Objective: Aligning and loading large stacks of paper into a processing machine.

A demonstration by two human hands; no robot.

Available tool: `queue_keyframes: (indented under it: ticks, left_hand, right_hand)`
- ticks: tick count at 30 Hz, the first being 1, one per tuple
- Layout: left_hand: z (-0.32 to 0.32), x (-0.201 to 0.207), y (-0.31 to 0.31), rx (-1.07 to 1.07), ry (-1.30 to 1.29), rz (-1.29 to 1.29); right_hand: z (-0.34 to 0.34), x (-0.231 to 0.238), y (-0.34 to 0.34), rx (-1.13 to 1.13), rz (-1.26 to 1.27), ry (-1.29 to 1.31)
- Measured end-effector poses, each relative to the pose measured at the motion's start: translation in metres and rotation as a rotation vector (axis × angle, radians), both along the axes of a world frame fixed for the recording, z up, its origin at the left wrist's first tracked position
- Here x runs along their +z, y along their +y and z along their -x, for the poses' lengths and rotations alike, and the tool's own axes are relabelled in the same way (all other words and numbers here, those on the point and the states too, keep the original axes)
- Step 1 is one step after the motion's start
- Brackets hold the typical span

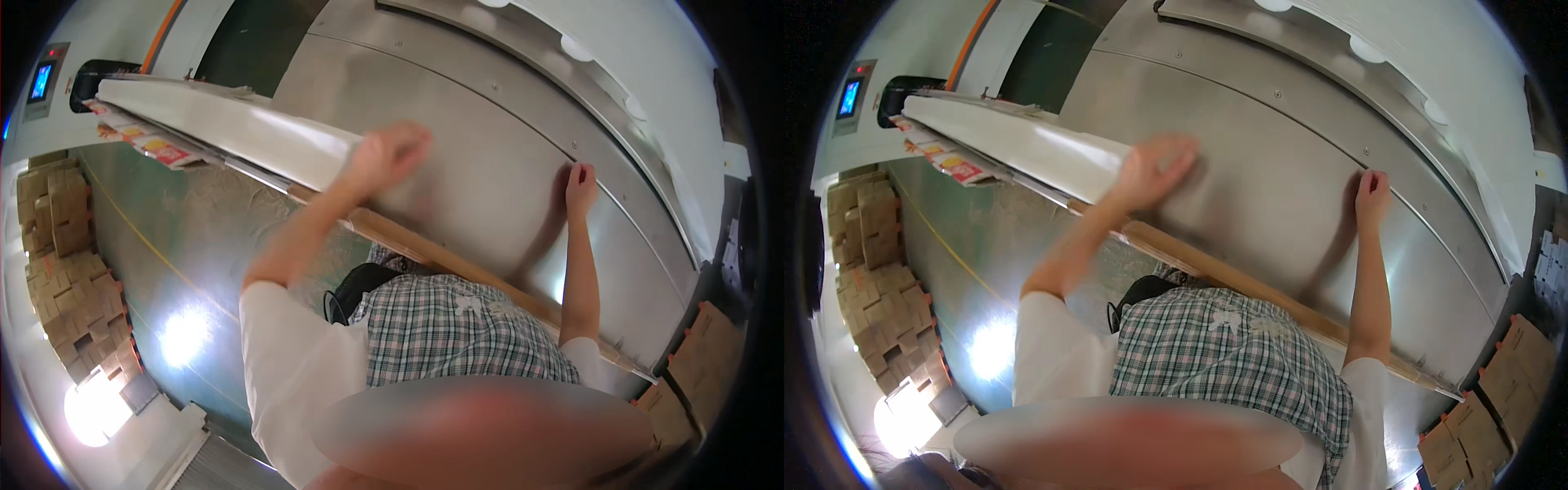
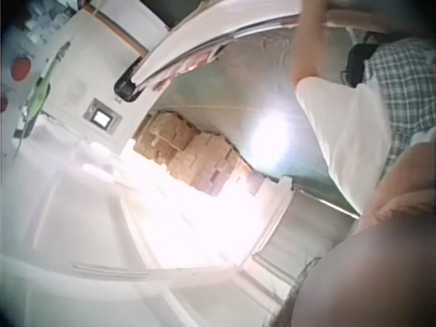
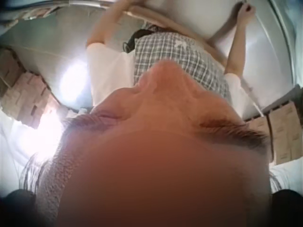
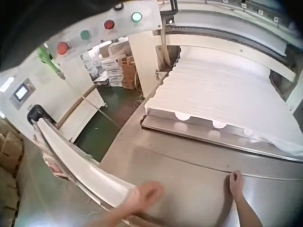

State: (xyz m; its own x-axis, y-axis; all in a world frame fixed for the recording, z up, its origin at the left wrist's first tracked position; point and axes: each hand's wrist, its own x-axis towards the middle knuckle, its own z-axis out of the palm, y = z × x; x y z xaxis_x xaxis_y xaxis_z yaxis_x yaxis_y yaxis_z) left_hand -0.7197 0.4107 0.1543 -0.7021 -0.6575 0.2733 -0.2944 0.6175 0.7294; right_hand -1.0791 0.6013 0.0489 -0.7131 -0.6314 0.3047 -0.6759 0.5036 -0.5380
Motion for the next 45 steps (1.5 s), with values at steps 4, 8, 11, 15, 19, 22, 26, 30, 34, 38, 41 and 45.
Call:
queue_keyframes:
  ticks: [4,8,11,15,19,22,26,30,34,38,41,45]
  left_hand:
    - [0.046,-0.023,-0.146,0.268,-0.143,0.008]
    - [0.093,-0.049,-0.273,0.408,0.032,0.088]
    - [0.122,-0.064,-0.345,0.444,0.050,-0.025]
    - [0.168,-0.086,-0.399,0.485,0.441,-0.339]
    - [0.188,-0.099,-0.425,0.478,0.482,-0.471]
    - [0.191,-0.103,-0.426,0.450,0.482,-0.520]
    - [0.185,-0.099,-0.416,0.413,0.436,-0.536]
    - [0.176,-0.091,-0.405,0.369,0.374,-0.532]
    - [0.166,-0.073,-0.396,0.317,0.284,-0.494]
    - [0.167,-0.037,-0.390,0.187,0.012,-0.244]
    - [0.202,-0.008,-0.379,-0.031,-0.628,0.278]
    - [0.264,0.001,-0.327,-0.372,-0.435,0.344]
  right_hand:
    - [-0.012,-0.006,-0.003,-0.070,-0.096,0.179]
    - [-0.022,0.004,-0.009,-0.120,-0.137,0.177]
    - [-0.028,0.010,-0.007,-0.111,-0.164,0.237]
    - [-0.035,0.014,-0.007,-0.092,-0.143,0.194]
    - [-0.038,0.019,-0.009,-0.084,-0.126,0.147]
    - [-0.040,0.022,-0.008,-0.095,-0.114,0.149]
    - [-0.041,0.023,-0.003,-0.095,-0.143,0.175]
    - [-0.040,0.022,-0.004,-0.091,-0.140,0.204]
    - [-0.039,0.021,-0.007,-0.092,-0.112,0.205]
    - [-0.041,0.021,-0.006,-0.126,-0.139,0.207]
    - [-0.040,0.019,-0.009,-0.141,-0.151,0.204]
    - [-0.037,0.012,-0.016,-0.139,-0.149,0.150]
